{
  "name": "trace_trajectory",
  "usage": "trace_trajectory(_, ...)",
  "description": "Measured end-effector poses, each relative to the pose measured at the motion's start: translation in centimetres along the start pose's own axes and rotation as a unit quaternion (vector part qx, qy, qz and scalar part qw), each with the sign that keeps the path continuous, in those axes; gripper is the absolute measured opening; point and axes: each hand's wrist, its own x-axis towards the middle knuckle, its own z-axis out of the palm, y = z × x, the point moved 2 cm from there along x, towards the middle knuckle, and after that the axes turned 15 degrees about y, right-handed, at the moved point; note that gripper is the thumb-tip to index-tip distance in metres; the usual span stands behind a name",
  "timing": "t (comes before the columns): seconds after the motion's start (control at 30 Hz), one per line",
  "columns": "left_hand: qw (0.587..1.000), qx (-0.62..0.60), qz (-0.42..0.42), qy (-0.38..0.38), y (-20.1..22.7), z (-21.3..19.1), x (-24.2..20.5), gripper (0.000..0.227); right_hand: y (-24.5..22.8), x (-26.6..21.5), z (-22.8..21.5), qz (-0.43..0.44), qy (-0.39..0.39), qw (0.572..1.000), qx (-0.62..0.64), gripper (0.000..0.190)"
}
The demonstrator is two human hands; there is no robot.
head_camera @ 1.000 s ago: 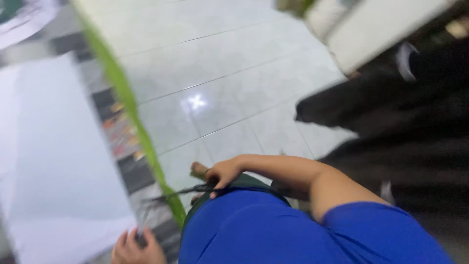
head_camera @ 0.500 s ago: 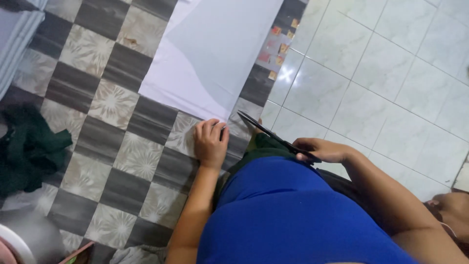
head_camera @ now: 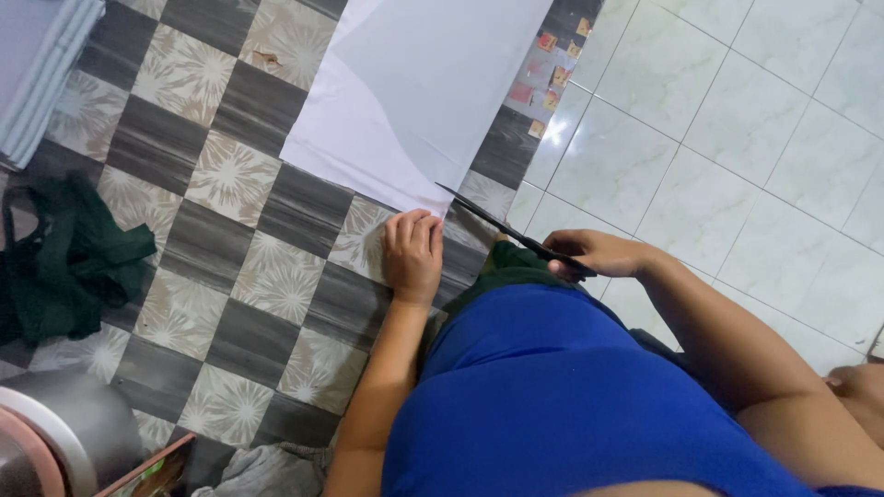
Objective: The person cuts a large piece of white fabric into smaller sections using scissors. They then handle a dark-colored garment, writing on a small piece of paper placed on top of it.
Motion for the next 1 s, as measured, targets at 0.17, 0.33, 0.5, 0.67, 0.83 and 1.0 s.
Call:
trace_trajectory(0.17, 1.000, -0.006, 0.005, 0.002, 0.0, -0.1, 0.0, 0.005, 0.8, 1.3, 0.3, -0.005, 0.005, 1.000, 0.011, 0.046)
trace_trajectory(0.33, 1.000, 0.000, 0.005, 0.000, 0.1, -0.1, 0.0, 0.005, 0.5, 1.9, 0.2, -0.006, 0.004, 1.000, 0.022, 0.043)
trace_trajectory(0.5, 1.000, -0.016, 0.001, 0.005, -0.1, 0.1, -0.1, 0.006, 0.1, 2.1, 0.4, -0.005, -0.006, 1.000, 0.025, 0.043)
trace_trajectory(0.67, 1.000, -0.019, 0.006, 0.009, -0.2, 0.2, -0.2, 0.005, 1.1, 2.8, 0.6, -0.013, -0.019, 1.000, 0.021, 0.045)
trace_trajectory(0.83, 1.000, -0.012, 0.012, 0.010, -0.2, 0.2, -0.2, 0.005, 0.6, 2.8, 0.8, -0.021, -0.017, 1.000, 0.012, 0.046)
trace_trajectory(1.0, 1.000, -0.005, 0.020, 0.010, -0.3, 0.2, -0.2, 0.007, 0.4, 2.2, 0.9, -0.017, -0.008, 1.000, 0.015, 0.043)
